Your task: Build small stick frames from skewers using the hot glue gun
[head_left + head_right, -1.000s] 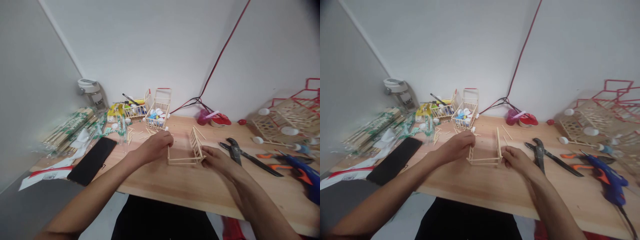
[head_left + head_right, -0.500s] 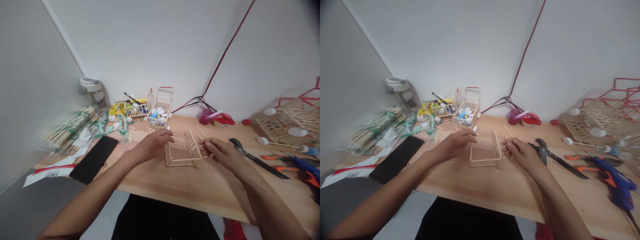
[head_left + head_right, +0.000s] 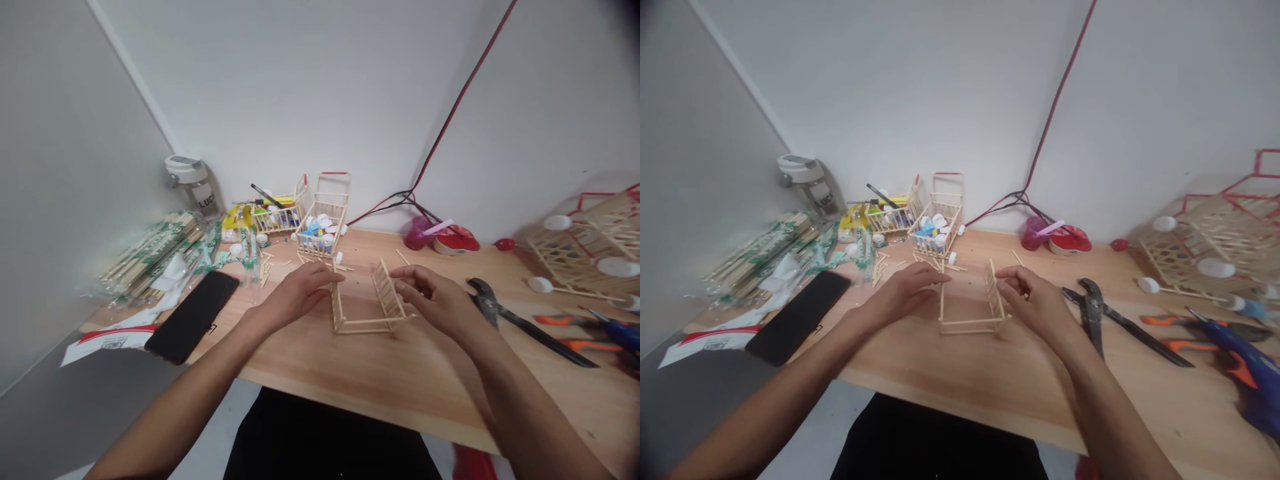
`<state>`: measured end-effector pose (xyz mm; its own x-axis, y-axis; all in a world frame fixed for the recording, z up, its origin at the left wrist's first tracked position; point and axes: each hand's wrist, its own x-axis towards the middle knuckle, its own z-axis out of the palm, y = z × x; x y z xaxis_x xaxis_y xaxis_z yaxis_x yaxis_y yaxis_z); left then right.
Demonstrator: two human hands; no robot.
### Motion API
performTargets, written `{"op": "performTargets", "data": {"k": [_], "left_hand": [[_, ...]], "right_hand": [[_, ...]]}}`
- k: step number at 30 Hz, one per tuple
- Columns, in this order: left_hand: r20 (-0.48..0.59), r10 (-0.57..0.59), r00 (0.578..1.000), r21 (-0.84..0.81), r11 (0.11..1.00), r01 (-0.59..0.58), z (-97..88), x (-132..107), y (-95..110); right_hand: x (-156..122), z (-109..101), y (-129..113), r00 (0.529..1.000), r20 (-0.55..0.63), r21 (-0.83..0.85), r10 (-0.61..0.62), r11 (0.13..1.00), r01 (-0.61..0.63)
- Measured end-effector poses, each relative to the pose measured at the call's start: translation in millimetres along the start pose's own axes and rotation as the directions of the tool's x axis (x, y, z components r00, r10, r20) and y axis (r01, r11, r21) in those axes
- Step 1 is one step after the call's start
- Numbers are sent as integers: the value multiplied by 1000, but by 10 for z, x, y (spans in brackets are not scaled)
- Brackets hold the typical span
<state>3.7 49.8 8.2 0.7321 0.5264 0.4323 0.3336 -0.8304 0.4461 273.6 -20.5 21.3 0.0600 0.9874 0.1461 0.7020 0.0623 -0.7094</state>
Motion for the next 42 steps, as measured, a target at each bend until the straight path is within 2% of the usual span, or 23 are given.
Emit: {"op": "performTargets", "data": {"k": [6,21,42], "left_hand": [[-62,8,998,-2,1000,-8,61,24,-18],[-136,-25,990,66,997,35,106,89,51],[-201,-78,976,42,995,88,213,84,47]], "right_hand": [[-10,15,2,1000,25,21,0,1000,-1],[-36,5,-71,998,54,3,36,999,-36],[-65,50,-41,995,80,58,66,996,-71]]}}
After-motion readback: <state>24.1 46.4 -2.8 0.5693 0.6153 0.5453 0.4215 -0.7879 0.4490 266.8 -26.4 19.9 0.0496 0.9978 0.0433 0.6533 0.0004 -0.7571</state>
